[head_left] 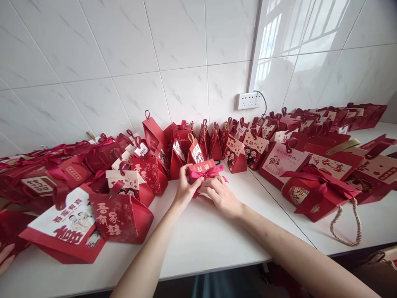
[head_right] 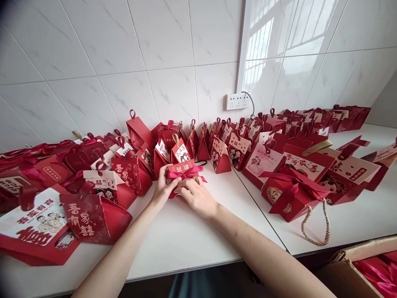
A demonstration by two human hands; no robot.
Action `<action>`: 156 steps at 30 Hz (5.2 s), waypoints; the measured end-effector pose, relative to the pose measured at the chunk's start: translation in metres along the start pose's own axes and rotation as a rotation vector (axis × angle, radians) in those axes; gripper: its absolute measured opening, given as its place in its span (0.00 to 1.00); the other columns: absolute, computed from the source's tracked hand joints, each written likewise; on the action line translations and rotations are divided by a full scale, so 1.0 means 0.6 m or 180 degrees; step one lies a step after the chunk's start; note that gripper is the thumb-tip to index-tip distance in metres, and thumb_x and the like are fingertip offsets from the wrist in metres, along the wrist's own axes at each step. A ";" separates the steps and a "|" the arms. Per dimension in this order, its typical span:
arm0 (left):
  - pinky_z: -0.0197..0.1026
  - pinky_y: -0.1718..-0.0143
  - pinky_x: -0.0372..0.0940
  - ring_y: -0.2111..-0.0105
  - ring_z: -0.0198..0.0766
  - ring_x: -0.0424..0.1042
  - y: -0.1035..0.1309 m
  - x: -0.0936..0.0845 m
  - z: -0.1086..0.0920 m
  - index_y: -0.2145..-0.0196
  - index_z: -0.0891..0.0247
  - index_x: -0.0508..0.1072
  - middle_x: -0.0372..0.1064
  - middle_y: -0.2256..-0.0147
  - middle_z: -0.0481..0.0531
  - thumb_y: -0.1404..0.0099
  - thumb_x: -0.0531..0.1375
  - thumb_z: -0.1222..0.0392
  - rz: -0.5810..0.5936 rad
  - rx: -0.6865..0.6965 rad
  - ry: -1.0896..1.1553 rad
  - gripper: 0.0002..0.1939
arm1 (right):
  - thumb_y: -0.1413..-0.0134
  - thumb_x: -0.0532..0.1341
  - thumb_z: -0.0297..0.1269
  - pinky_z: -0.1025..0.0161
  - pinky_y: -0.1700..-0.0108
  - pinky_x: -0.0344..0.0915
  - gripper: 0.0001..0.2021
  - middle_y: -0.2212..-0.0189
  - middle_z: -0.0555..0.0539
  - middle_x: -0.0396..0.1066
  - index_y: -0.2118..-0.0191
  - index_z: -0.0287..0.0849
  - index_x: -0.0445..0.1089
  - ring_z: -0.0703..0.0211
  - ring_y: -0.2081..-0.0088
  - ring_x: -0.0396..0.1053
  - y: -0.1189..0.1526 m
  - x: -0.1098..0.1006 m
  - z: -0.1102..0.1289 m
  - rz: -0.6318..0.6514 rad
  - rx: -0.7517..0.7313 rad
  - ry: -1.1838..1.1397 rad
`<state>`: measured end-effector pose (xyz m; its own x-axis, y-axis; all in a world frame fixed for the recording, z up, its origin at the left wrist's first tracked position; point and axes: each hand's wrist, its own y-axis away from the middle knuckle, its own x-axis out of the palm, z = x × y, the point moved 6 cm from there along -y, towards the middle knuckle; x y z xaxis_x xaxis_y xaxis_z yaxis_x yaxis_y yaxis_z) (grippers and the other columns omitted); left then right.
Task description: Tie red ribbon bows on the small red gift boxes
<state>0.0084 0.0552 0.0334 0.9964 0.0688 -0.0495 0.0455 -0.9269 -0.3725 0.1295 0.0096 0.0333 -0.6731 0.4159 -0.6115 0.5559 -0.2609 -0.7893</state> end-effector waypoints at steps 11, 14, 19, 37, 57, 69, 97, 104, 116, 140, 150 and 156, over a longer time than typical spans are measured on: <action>0.42 0.58 0.65 0.61 0.39 0.71 -0.003 -0.001 0.006 0.56 0.59 0.56 0.66 0.57 0.53 0.55 0.67 0.51 -0.0060 0.0013 -0.0119 0.32 | 0.37 0.53 0.28 0.59 0.59 0.60 0.12 0.64 0.46 0.72 0.52 0.44 0.69 0.58 0.59 0.65 -0.001 -0.011 0.010 -0.0043 -0.0269 -0.0217; 0.42 0.58 0.66 0.62 0.39 0.72 -0.002 -0.003 0.008 0.56 0.59 0.57 0.66 0.56 0.53 0.56 0.68 0.53 -0.0176 0.0021 -0.0178 0.33 | 0.37 0.53 0.28 0.60 0.59 0.61 0.13 0.63 0.46 0.72 0.50 0.46 0.68 0.59 0.60 0.65 -0.002 -0.010 0.014 0.0050 -0.0261 -0.0255; 0.43 0.58 0.65 0.63 0.39 0.72 0.000 -0.002 0.007 0.56 0.59 0.57 0.67 0.58 0.52 0.56 0.68 0.54 -0.0236 -0.0061 -0.0227 0.32 | 0.36 0.51 0.28 0.60 0.61 0.61 0.14 0.64 0.47 0.73 0.49 0.45 0.67 0.60 0.61 0.66 -0.003 -0.017 0.026 -0.0119 -0.0423 -0.0389; 0.45 0.58 0.66 0.62 0.41 0.72 0.003 -0.004 0.013 0.54 0.59 0.58 0.67 0.59 0.53 0.54 0.67 0.55 -0.0261 -0.0058 -0.0351 0.32 | 0.36 0.50 0.29 0.60 0.62 0.64 0.12 0.65 0.47 0.74 0.57 0.43 0.70 0.60 0.63 0.68 -0.005 -0.014 0.047 0.0040 -0.0685 -0.0598; 0.45 0.56 0.66 0.57 0.42 0.72 0.003 -0.005 0.009 0.54 0.58 0.58 0.67 0.55 0.53 0.51 0.67 0.52 -0.0185 -0.0194 -0.0203 0.30 | 0.47 0.57 0.45 0.64 0.74 0.55 0.17 0.81 0.51 0.59 0.80 0.43 0.54 0.65 0.80 0.54 -0.002 -0.039 -0.089 0.0490 0.1417 -0.0865; 0.43 0.56 0.66 0.57 0.41 0.71 0.001 -0.010 0.007 0.55 0.59 0.59 0.67 0.56 0.53 0.51 0.66 0.52 -0.0278 -0.0152 -0.0310 0.28 | 0.57 0.52 0.40 0.65 0.75 0.46 0.13 0.82 0.54 0.48 0.83 0.43 0.47 0.67 0.78 0.47 0.013 -0.009 -0.110 0.0864 0.2558 -0.2404; 0.42 0.59 0.65 0.62 0.37 0.64 0.027 -0.013 -0.035 0.69 0.61 0.62 0.58 0.65 0.52 0.36 0.56 0.59 -0.1104 0.1783 -0.1966 0.06 | 0.55 0.60 0.59 0.65 0.72 0.51 0.23 0.79 0.55 0.56 0.75 0.43 0.56 0.66 0.76 0.53 0.014 -0.002 -0.113 -0.0236 0.3058 -0.3244; 0.41 0.64 0.62 0.68 0.38 0.63 0.027 -0.011 -0.020 0.71 0.59 0.59 0.60 0.70 0.50 0.35 0.52 0.52 -0.1180 0.1183 -0.1682 0.11 | 0.57 0.62 0.59 0.65 0.72 0.53 0.23 0.79 0.55 0.57 0.75 0.44 0.57 0.65 0.76 0.53 0.020 0.004 -0.115 -0.0359 0.3373 -0.3552; 0.36 0.76 0.58 0.79 0.33 0.60 0.025 -0.014 -0.017 0.72 0.58 0.56 0.58 0.78 0.44 0.36 0.51 0.45 -0.1226 0.0716 -0.1200 0.15 | 0.63 0.67 0.54 0.67 0.73 0.49 0.23 0.79 0.55 0.54 0.76 0.42 0.57 0.67 0.76 0.52 0.031 0.028 -0.112 -0.0584 0.3762 -0.4454; 0.37 0.71 0.61 0.74 0.33 0.65 0.017 -0.023 -0.007 0.69 0.60 0.60 0.63 0.74 0.45 0.42 0.58 0.45 -0.1062 0.0387 -0.0723 0.16 | 0.64 0.68 0.55 0.65 0.72 0.57 0.25 0.73 0.53 0.62 0.69 0.43 0.59 0.65 0.73 0.59 0.018 0.013 -0.109 -0.0087 0.3268 -0.3612; 0.47 0.47 0.59 0.48 0.45 0.63 0.000 -0.023 0.003 0.48 0.58 0.62 0.60 0.50 0.57 0.50 0.65 0.51 -0.0666 0.0276 -0.0795 0.32 | 0.63 0.69 0.42 0.66 0.71 0.56 0.19 0.77 0.58 0.53 0.69 0.44 0.59 0.67 0.75 0.54 0.017 0.012 -0.111 -0.0045 0.3083 -0.3786; 0.47 0.47 0.60 0.49 0.44 0.65 -0.004 -0.012 0.022 0.46 0.59 0.57 0.61 0.49 0.57 0.47 0.63 0.51 -0.0223 -0.0033 -0.0342 0.33 | 0.63 0.68 0.40 0.64 0.69 0.58 0.18 0.76 0.57 0.54 0.68 0.44 0.59 0.66 0.74 0.55 0.017 0.017 -0.114 -0.0044 0.3068 -0.3912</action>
<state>-0.0001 0.0618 0.0222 0.9774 0.1721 -0.1228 0.1161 -0.9222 -0.3689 0.1615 0.0706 0.0225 -0.9136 -0.3921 0.1072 0.3595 -0.9025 -0.2373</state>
